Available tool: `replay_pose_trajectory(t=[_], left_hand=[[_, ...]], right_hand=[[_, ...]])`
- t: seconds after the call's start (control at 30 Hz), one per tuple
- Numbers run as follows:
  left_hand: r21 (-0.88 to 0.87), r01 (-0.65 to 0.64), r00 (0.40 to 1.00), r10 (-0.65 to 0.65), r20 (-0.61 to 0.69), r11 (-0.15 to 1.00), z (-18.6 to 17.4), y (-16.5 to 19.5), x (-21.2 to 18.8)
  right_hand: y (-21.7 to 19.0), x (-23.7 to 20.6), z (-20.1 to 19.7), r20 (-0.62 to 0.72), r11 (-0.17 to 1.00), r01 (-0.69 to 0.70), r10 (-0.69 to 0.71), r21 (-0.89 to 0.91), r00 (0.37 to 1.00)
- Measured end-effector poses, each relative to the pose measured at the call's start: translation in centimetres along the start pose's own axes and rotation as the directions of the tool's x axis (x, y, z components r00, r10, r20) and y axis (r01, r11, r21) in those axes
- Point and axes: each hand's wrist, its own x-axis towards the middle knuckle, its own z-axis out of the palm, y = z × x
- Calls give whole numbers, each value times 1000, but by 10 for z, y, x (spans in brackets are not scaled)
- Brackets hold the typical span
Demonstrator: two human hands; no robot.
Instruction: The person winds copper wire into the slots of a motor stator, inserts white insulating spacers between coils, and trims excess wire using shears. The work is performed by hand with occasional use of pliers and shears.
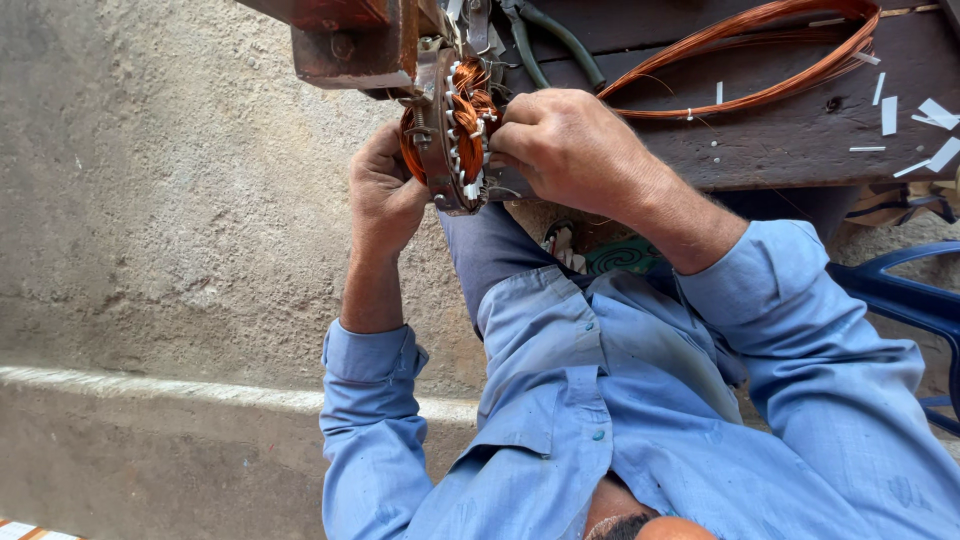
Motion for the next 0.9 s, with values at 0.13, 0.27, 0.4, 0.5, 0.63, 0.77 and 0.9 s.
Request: replay_pose_trajectory(t=[0.13,0.27,0.4,0.5,0.63,0.77,0.9], left_hand=[[63,-12,1000,11,9,998,3,2,3],[92,8,1000,-8,-7,996,1,0,2],[94,15,999,-11,-47,995,3,-8,-1],[75,4,999,0,-51,997,6,-13,-3],[10,-13,999,12,48,1000,1,-11,1],[-45,93,995,-91,43,995,0,-10,-1],[-27,41,999,-41,3,999,3,-16,-2]], right_hand=[[2,-4,6,-53,1000,27,-26,11,998],[-1,-11,16,-114,997,17,-9,72,993],[-9,-17,22,-186,998,58,-60,-13,981],[-9,-22,15,-159,998,64,-61,9,985],[5,-27,-4,-77,991,59,-50,120,996],[15,-24,-9,-117,980,80,-60,183,991],[12,-24,-5,-137,993,35,-19,110,990]])
